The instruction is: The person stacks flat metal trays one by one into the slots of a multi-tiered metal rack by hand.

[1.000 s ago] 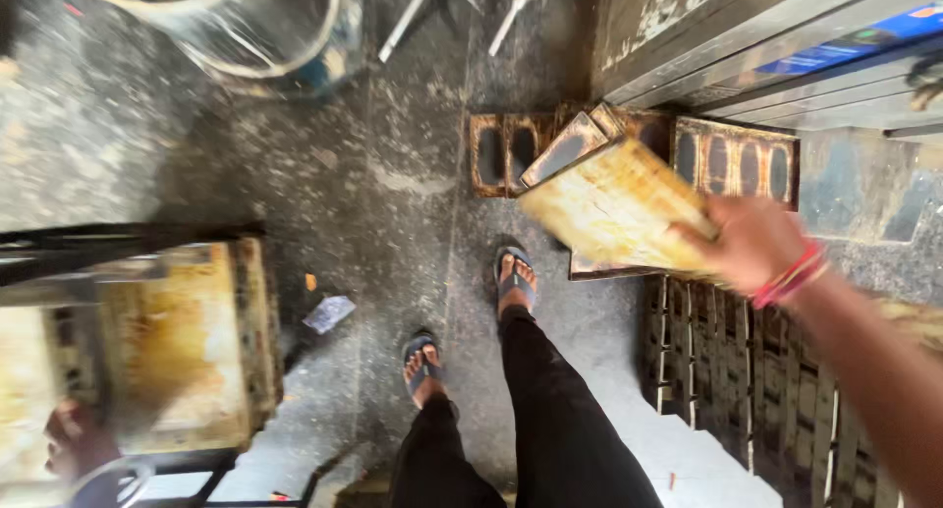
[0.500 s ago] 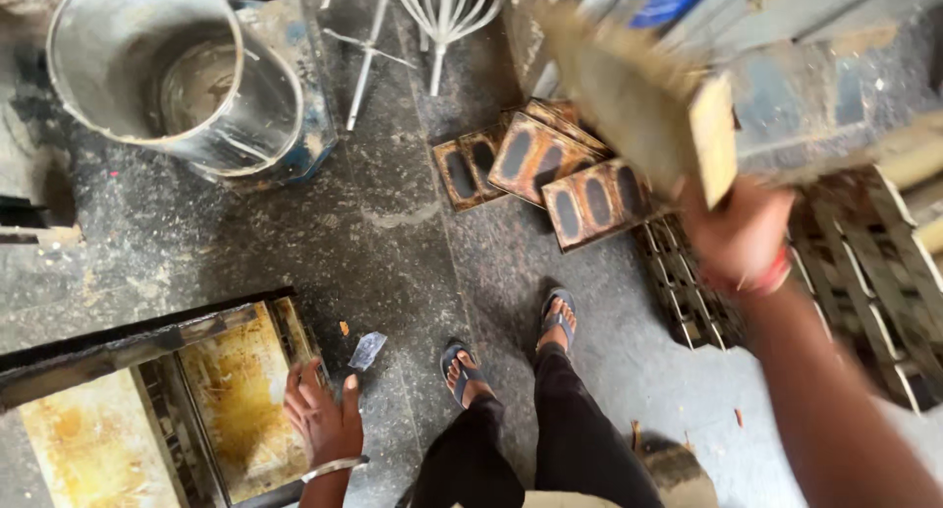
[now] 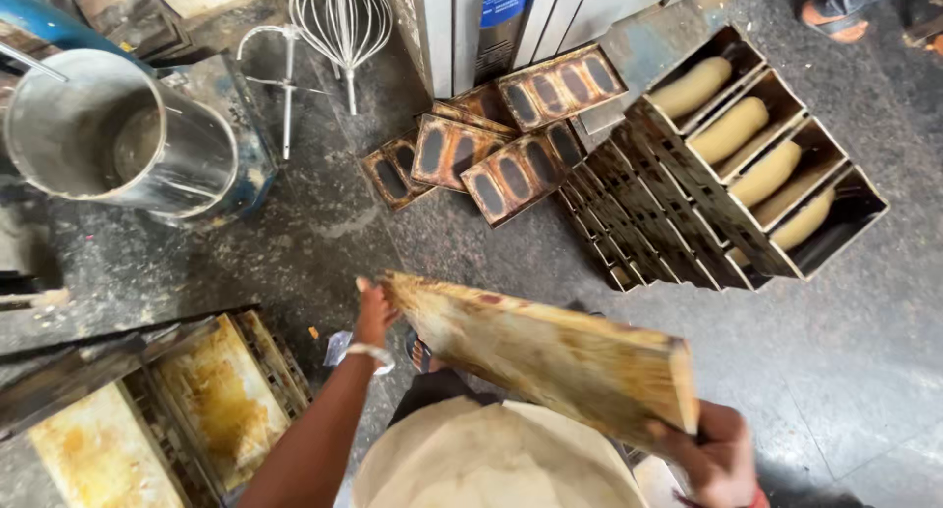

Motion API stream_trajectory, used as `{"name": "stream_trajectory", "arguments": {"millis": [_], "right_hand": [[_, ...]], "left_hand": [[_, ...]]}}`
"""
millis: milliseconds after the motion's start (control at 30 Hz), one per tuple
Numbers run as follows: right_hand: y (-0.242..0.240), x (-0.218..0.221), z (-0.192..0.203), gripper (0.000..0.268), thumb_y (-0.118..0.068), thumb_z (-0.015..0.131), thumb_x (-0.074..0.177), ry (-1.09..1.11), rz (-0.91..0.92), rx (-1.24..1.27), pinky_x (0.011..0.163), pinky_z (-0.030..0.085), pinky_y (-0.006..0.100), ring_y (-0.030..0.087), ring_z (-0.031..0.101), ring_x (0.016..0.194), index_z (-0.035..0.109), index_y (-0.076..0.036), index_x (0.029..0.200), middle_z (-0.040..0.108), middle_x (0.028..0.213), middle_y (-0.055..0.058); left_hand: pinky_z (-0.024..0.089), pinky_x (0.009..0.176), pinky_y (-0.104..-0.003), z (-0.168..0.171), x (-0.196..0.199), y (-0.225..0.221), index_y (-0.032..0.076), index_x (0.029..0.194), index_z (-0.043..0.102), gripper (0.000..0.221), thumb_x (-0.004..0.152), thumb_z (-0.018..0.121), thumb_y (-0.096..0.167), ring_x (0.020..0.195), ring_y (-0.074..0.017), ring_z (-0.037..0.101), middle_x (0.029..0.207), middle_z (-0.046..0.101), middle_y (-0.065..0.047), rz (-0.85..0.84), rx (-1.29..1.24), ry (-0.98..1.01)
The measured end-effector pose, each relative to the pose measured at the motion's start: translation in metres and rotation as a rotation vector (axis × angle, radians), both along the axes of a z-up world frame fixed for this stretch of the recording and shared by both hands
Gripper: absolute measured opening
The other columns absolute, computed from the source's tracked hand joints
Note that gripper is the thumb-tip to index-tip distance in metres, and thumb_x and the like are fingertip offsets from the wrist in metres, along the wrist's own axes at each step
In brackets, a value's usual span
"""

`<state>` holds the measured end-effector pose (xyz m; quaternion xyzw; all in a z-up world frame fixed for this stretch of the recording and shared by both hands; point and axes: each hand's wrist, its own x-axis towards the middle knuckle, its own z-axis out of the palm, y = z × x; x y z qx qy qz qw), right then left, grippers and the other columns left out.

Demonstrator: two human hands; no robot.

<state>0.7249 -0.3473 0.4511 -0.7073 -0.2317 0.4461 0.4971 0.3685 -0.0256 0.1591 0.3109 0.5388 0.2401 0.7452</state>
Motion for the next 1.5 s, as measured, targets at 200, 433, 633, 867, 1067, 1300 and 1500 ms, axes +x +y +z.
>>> {"name": "stream_trajectory", "arguments": {"millis": [200,433,633,867,1067,1300,1500], "right_hand": [[-0.086,0.127,-0.002,0.037,-0.017,0.063,0.101,-0.21,-0.294,-0.025,0.063,0.049,0.028,0.011,0.058,0.079,0.058,0.002,0.133,0.064,0.099,0.004],[-0.146,0.278,-0.07,0.034,-0.032,0.061,0.102,0.154,-0.543,-0.093,0.077,0.057,0.035,0.018,0.069,0.091,0.062,-0.007,0.125,0.069,0.107,0.005],[-0.156,0.352,-0.1,0.047,-0.049,0.057,0.106,0.472,-0.732,-0.159,0.08,0.057,0.041,0.027,0.068,0.089,0.066,-0.004,0.115,0.068,0.103,0.012],[-0.097,0.381,-0.099,0.06,-0.051,0.055,0.101,0.375,-0.901,-0.292,0.096,0.055,0.039,0.023,0.068,0.11,0.059,-0.001,0.134,0.068,0.125,0.011],[-0.06,0.394,-0.101,0.058,-0.05,0.054,0.102,0.268,-1.01,-0.301,0.095,0.053,0.039,0.022,0.066,0.111,0.055,-0.004,0.136,0.066,0.126,0.009],[0.028,0.429,-0.217,0.066,-0.049,0.055,0.101,-0.061,-0.756,-0.573,0.095,0.05,0.049,0.041,0.062,0.114,0.039,0.003,0.138,0.061,0.125,0.027],[0.038,0.4,-0.242,0.089,-0.052,0.065,0.093,-0.3,-0.707,-0.551,0.102,0.046,0.046,0.042,0.058,0.124,0.028,0.005,0.15,0.057,0.135,0.033]], "left_hand": [[0.046,0.104,-0.033,0.118,0.172,-0.04,0.008,0.143,0.054,0.087,0.095,0.032,0.077,0.124,-0.0206,0.059,0.142,0.06,-0.011,0.033,0.097,-0.091],[0.046,0.11,-0.033,0.192,0.324,-0.085,0.001,0.151,0.051,0.086,0.1,0.042,0.07,0.131,-0.0189,0.059,0.149,0.059,-0.014,-0.166,0.188,-0.164],[0.038,0.119,-0.042,0.25,0.378,-0.066,0.016,0.166,0.016,0.088,0.098,0.049,0.061,0.149,-0.0219,0.04,0.168,0.032,-0.009,-0.677,0.081,-0.516],[0.022,0.127,-0.043,0.239,0.473,-0.038,0.009,0.167,0.017,0.1,0.093,0.067,0.054,0.159,-0.0272,0.023,0.173,0.021,-0.015,-0.662,0.385,-0.159],[0.035,0.119,-0.046,0.254,0.596,0.027,0.008,0.16,0.027,0.105,0.085,0.064,0.07,0.144,-0.0381,0.045,0.161,0.038,-0.023,-0.871,0.528,0.364],[0.025,0.111,-0.066,0.191,0.67,0.158,0.016,0.156,0.03,0.097,0.094,0.043,0.089,0.153,-0.0495,0.02,0.168,0.02,-0.027,-1.21,1.121,1.038],[0.053,0.096,-0.053,0.116,0.665,0.183,0.003,0.143,0.06,0.103,0.091,0.036,0.088,0.119,-0.0399,0.068,0.132,0.068,-0.026,-1.15,0.36,0.874]]}}
